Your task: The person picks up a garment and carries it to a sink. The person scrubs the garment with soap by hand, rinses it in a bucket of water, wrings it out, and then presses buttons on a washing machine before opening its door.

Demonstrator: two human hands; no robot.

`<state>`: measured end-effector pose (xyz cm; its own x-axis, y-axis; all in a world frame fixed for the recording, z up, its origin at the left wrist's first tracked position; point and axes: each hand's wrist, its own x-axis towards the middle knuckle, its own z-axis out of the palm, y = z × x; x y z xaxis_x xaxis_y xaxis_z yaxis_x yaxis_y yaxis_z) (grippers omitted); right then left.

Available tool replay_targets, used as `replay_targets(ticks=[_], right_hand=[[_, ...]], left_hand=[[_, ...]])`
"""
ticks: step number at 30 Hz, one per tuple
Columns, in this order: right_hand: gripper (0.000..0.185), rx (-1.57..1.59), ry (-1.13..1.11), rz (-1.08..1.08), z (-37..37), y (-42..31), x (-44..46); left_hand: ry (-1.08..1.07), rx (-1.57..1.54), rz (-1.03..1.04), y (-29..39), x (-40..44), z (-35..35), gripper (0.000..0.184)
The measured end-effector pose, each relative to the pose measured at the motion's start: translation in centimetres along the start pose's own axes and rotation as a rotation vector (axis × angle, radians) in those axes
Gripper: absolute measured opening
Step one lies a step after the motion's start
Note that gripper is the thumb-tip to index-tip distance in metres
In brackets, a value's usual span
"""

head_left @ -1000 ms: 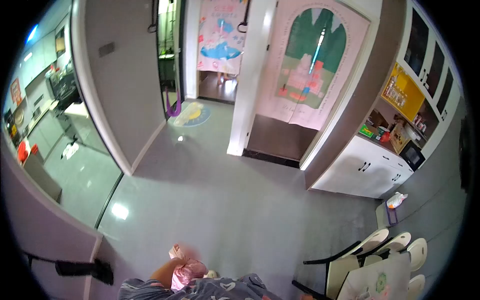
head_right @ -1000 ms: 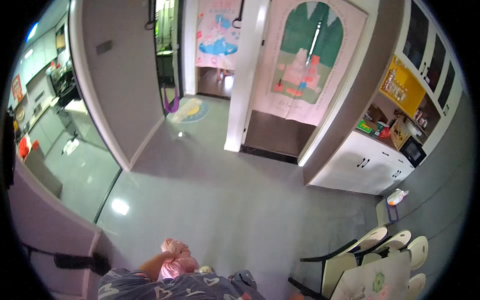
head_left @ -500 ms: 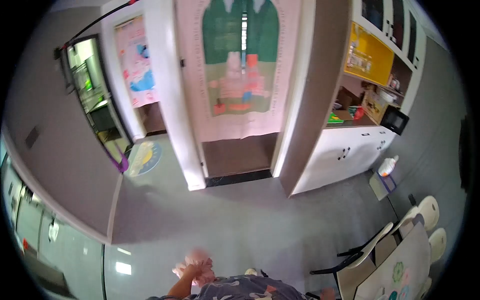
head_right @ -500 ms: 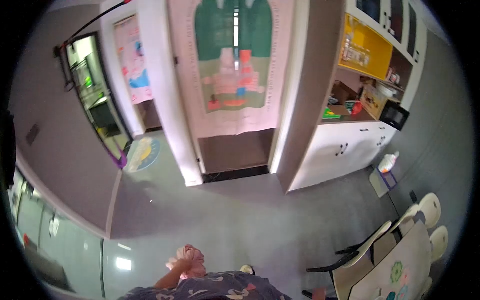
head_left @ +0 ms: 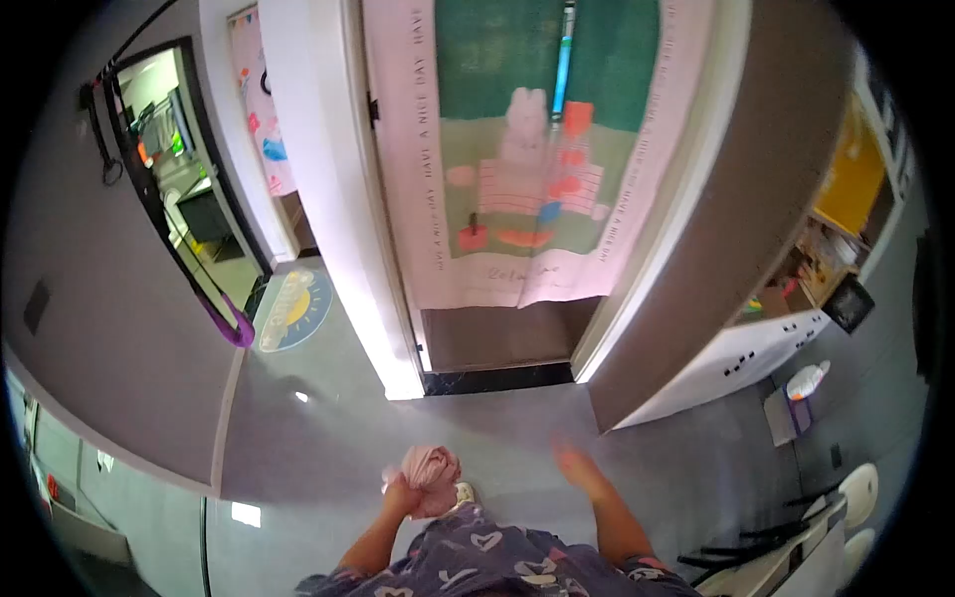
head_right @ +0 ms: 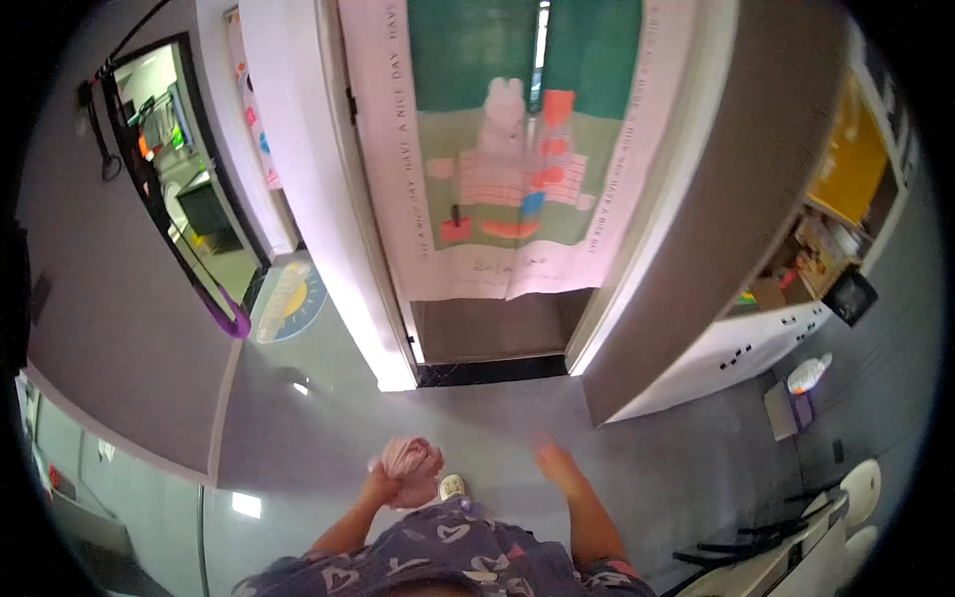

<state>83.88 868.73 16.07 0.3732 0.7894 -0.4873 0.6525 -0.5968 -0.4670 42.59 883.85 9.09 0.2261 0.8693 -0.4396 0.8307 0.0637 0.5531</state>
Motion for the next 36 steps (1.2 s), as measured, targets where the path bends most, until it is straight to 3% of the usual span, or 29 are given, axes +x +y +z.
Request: replay_targets(ticks=[1, 5, 7, 8, 11, 12, 14, 16, 17, 18, 20, 21, 24, 26, 27, 28, 29, 30, 33, 34, 35, 36], right_hand=[[0.041, 0.069, -0.025, 0.003, 0.2, 0.9, 1.0], [0.050, -0.302, -0.231, 0.059, 1.7, 10.0, 8.3], [0.028, 0.117, 0.018, 0.140, 2.7, 13.2, 9.9], [0.026, 0.162, 0.028, 0.170, 1.9, 13.7, 10.8], [0.020, 0.470, -0.006, 0.266, -1.5, 12.1, 14.0], [0.020, 0.445, -0.053, 0.246, -2.0, 12.6, 15.9], [0.021, 0.522, 0.197, 0.049, -3.3, 13.8, 22.7], [0.022, 0.709, 0.162, 0.109, -10.8, 5.3, 24.3], [0.023, 0.802, 0.149, 0.142, -15.4, -0.9, 24.4], [0.025, 0.810, 0.149, 0.058, -18.3, -2.7, 25.8], [0.032, 0.845, 0.152, -0.171, -24.1, -6.0, 28.8], [0.032, 0.826, 0.141, -0.185, -27.2, -7.7, 30.2], [0.037, 0.735, 0.235, -0.416, -36.9, -11.9, 34.6], [0.044, 0.739, 0.319, -0.559, -43.0, -14.7, 37.5], [0.048, 0.779, 0.381, -0.664, -46.1, -16.9, 38.5], [0.058, 0.805, 0.356, -0.624, -49.7, -20.6, 37.9], [0.064, 0.855, 0.417, -0.707, -51.3, -20.2, 41.4], [0.070, 0.896, 0.479, -0.776, -52.5, -18.8, 44.6], [0.079, 1.025, 0.523, -0.618, -57.4, -18.3, 47.7], [0.080, 1.117, 0.581, -0.677, -58.5, -17.2, 50.4], [0.081, 1.215, 0.631, -0.756, -59.9, -16.9, 52.8], [0.078, 1.247, 0.729, -0.702, -61.0, -16.7, 54.3]], left_hand=[[0.004, -0.017, -0.028, 0.2, 1.5, -0.6, 0.065], [0.001, 0.036, -0.012, 6.2, 10.0, -5.6, 0.067], [0.032, -0.064, 0.227, 8.3, 12.7, -7.2, 0.071], [-0.011, 0.026, 0.092, 8.6, 15.4, -6.3, 0.066], [-0.065, 0.056, 0.230, 15.4, 17.5, -9.3, 0.055], [-0.124, 0.092, 0.260, 18.2, 17.8, -10.2, 0.054], [-0.099, -0.001, 0.375, 22.9, 20.4, -9.8, 0.046], [-0.071, -0.066, 0.546, 28.4, 23.0, -10.3, 0.055], [-0.109, 0.049, 0.539, 30.6, 25.8, -9.4, 0.061], [-0.129, -0.134, 0.703, 34.2, 26.5, -10.8, 0.060], [-0.105, -0.158, 0.752, 41.1, 29.6, -11.2, 0.063], [-0.106, -0.182, 0.800, 44.5, 30.9, -11.4, 0.067], [-0.111, -0.278, 0.668, 55.0, 31.9, -15.3, 0.061], [-0.106, -0.419, 0.825, 58.1, 38.8, -13.5, 0.069], [0.195, -0.358, 0.949, 60.0, 40.5, -14.5, 0.077], [0.270, -0.248, 0.782, 60.3, 44.1, -14.3, 0.088], [0.498, -0.353, 0.879, 61.4, 46.4, -15.4, 0.090], [0.492, -0.603, 0.869, 62.1, 48.5, -16.6, 0.078], [0.370, -0.912, 0.388, 62.4, 48.7, -21.7, 0.071], [0.537, -0.798, 0.392, 62.9, 49.7, -24.4, 0.080], [0.566, -0.899, 0.489, 59.0, 55.8, -24.8, 0.082], [0.831, -0.722, 0.595, 60.8, 55.6, -27.0, 0.073]])
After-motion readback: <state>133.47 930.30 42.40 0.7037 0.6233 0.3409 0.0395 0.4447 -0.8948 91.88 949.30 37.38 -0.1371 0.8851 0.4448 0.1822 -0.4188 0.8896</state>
